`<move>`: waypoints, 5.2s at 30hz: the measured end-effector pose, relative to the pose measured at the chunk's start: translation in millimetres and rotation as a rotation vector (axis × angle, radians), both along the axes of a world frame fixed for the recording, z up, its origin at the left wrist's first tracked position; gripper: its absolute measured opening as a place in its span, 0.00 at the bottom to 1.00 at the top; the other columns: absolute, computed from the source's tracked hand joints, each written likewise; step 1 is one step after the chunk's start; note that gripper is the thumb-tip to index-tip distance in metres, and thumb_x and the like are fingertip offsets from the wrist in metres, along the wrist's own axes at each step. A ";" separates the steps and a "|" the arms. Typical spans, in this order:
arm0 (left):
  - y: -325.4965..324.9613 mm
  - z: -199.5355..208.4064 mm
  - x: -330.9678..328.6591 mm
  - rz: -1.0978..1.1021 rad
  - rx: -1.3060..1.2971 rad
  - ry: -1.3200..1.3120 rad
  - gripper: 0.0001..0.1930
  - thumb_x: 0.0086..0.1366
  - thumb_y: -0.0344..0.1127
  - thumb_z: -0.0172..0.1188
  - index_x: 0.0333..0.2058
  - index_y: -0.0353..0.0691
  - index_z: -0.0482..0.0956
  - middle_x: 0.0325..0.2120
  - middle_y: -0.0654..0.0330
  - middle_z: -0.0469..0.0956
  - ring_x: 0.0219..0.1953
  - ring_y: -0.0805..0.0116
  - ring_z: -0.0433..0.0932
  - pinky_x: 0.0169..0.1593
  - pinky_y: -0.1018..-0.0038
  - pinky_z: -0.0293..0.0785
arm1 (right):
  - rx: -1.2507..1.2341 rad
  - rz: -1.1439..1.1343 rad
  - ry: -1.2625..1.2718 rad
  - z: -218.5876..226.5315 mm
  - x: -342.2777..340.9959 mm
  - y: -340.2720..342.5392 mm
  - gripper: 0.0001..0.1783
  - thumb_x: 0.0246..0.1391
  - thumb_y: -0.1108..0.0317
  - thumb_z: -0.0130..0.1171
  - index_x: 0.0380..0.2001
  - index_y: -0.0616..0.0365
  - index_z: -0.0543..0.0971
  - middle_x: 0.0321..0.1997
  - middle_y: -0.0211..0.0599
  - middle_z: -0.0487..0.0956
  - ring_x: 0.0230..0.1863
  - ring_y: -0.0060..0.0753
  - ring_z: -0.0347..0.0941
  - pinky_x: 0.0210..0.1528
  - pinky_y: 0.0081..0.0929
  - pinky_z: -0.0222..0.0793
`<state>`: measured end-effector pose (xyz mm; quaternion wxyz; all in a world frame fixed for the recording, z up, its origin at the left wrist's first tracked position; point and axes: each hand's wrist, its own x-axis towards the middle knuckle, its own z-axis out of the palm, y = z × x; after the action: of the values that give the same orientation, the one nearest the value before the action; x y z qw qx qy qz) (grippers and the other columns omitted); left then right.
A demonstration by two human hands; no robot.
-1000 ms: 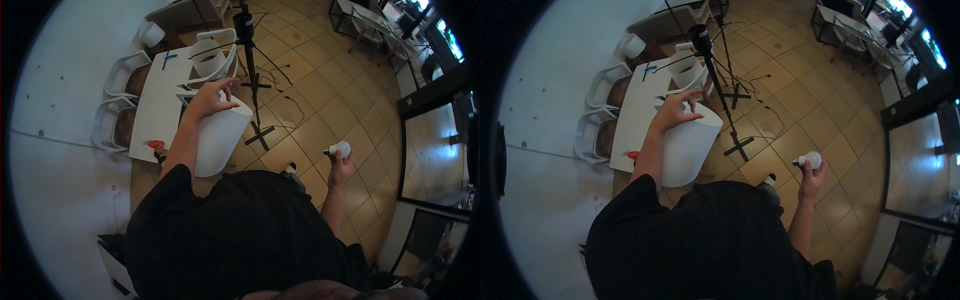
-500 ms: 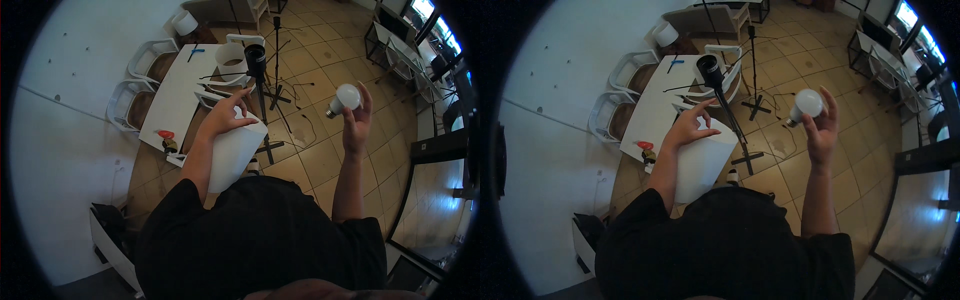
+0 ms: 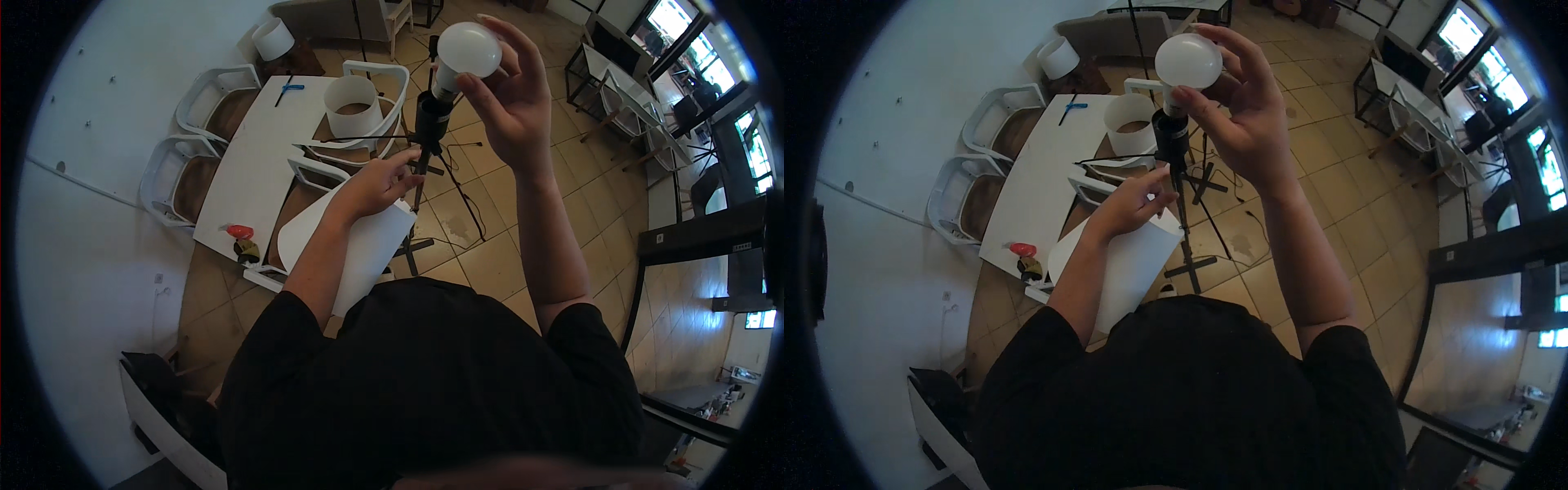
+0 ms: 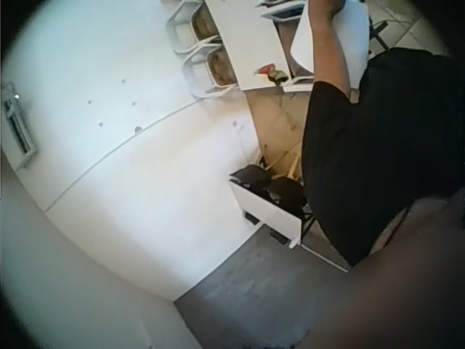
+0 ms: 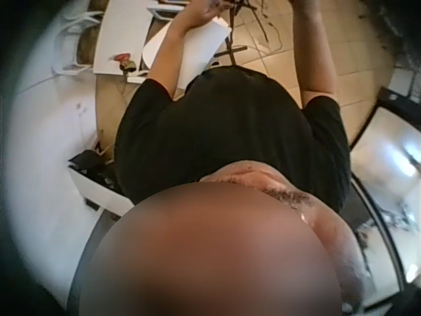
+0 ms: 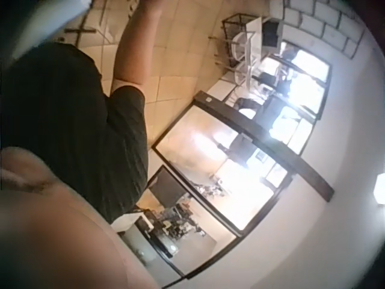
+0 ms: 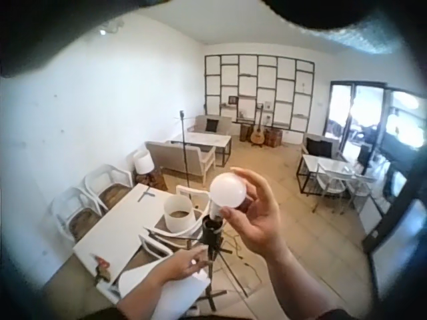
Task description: The person cleans a lampshade and installs a lightbulb into a floor lamp.
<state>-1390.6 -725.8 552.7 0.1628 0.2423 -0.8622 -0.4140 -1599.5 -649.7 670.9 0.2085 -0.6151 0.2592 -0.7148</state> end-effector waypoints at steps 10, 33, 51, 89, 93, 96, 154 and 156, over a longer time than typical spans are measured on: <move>-1.9 -4.8 -8.0 -0.011 0.063 -0.029 0.11 0.70 0.38 0.57 0.47 0.40 0.76 0.23 0.52 0.80 0.26 0.60 0.80 0.34 0.67 0.72 | 0.117 -0.034 0.084 -9.7 5.6 5.4 0.33 0.55 0.76 0.66 0.63 0.59 0.67 0.60 0.42 0.75 0.55 0.32 0.77 0.55 0.29 0.76; -3.4 -8.1 -18.8 -0.048 0.061 0.105 0.06 0.69 0.32 0.57 0.43 0.40 0.77 0.24 0.52 0.81 0.24 0.60 0.78 0.32 0.68 0.71 | 0.017 0.121 -0.156 -12.9 7.9 -13.5 0.20 0.59 0.70 0.63 0.53 0.62 0.72 0.62 0.46 0.72 0.60 0.37 0.72 0.58 0.33 0.73; -10.8 -23.9 -26.0 -0.027 0.063 0.109 0.06 0.71 0.35 0.56 0.42 0.40 0.77 0.15 0.56 0.74 0.18 0.65 0.74 0.27 0.71 0.68 | -0.054 0.008 -0.173 -23.0 17.7 -20.0 0.26 0.61 0.70 0.60 0.61 0.59 0.67 0.64 0.44 0.67 0.60 0.34 0.70 0.59 0.32 0.70; -17.2 -27.9 -32.1 0.002 0.089 0.128 0.08 0.72 0.35 0.54 0.41 0.38 0.77 0.16 0.55 0.75 0.17 0.67 0.74 0.26 0.71 0.69 | -0.048 0.034 -0.212 -34.8 23.3 -31.5 0.53 0.58 0.41 0.61 0.73 0.51 0.44 0.61 0.47 0.68 0.60 0.37 0.68 0.63 0.34 0.64; -16.9 -24.1 -30.1 -0.018 0.115 0.099 0.08 0.72 0.36 0.55 0.41 0.37 0.76 0.16 0.56 0.75 0.17 0.67 0.74 0.26 0.71 0.69 | 0.026 -0.140 -0.139 -34.6 23.8 -30.5 0.51 0.59 0.39 0.58 0.72 0.52 0.46 0.61 0.50 0.68 0.60 0.37 0.68 0.63 0.33 0.63; -15.7 -24.5 -29.1 0.005 0.128 0.125 0.08 0.72 0.36 0.55 0.40 0.37 0.76 0.15 0.56 0.75 0.17 0.68 0.74 0.26 0.71 0.68 | 0.016 -0.036 -0.182 -32.5 24.8 -27.6 0.47 0.62 0.43 0.56 0.72 0.53 0.47 0.60 0.50 0.69 0.59 0.37 0.69 0.64 0.34 0.63; -11.2 -32.1 -22.6 -0.030 0.054 0.138 0.07 0.70 0.32 0.56 0.43 0.38 0.75 0.24 0.47 0.79 0.27 0.48 0.79 0.32 0.64 0.72 | 0.228 0.188 -0.205 -55.9 21.3 -33.4 0.46 0.63 0.31 0.42 0.64 0.66 0.61 0.50 0.52 0.77 0.48 0.44 0.77 0.54 0.44 0.74; -11.6 -33.9 -22.2 -0.031 0.055 0.158 0.07 0.70 0.32 0.56 0.43 0.38 0.75 0.24 0.47 0.79 0.27 0.48 0.79 0.32 0.64 0.72 | 0.211 0.185 -0.237 -57.4 23.1 -32.9 0.44 0.62 0.33 0.47 0.62 0.64 0.63 0.49 0.52 0.77 0.47 0.44 0.77 0.53 0.45 0.74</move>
<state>-1412.8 -737.4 518.8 0.2174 0.2000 -0.8385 -0.4579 -1576.4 -682.6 613.4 0.3659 -0.5223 0.2487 -0.7290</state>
